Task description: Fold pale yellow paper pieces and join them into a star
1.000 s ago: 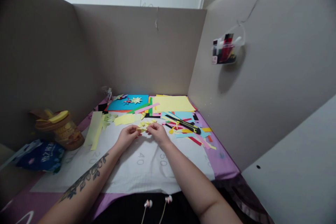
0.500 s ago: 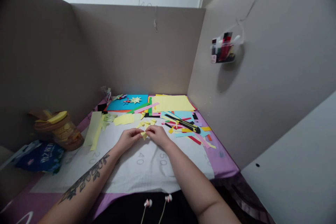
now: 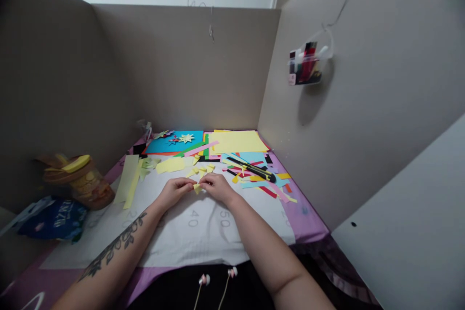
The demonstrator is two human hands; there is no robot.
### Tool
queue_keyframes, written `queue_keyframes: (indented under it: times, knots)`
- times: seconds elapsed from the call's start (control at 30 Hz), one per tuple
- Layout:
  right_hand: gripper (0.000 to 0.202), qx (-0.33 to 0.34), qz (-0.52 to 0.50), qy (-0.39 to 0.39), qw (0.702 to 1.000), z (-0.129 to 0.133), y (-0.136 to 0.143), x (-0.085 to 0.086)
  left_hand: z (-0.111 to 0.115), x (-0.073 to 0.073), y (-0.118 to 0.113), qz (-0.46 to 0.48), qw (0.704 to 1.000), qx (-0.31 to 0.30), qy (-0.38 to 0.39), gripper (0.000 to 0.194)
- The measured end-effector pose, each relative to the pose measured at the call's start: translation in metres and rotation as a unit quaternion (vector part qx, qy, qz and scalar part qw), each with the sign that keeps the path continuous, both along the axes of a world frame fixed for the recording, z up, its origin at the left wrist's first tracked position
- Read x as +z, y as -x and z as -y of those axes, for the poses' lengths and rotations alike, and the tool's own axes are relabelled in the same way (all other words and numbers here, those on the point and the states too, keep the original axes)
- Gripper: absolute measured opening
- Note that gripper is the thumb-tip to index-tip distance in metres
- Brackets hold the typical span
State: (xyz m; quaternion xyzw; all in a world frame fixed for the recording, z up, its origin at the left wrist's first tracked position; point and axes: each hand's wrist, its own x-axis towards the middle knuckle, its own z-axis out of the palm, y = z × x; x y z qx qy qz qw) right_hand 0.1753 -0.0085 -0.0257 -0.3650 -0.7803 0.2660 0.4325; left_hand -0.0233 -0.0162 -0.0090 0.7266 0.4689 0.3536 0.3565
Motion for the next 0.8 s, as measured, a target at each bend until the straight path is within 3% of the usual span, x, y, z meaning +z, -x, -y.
queue_keyframes:
  times: [0.47, 0.8]
  knots:
    - [0.010, 0.018, 0.009, -0.035, 0.999, 0.0005, 0.0008, -0.0025, 0.0002, -0.0012, -0.0019, -0.004, 0.997, -0.054, -0.047, 0.018]
    - [0.012, -0.002, 0.024, -0.032, 0.999, 0.0019, 0.0024, -0.0016, 0.0032, 0.0001, 0.0020, -0.025, 0.998, -0.031, -0.053, 0.018]
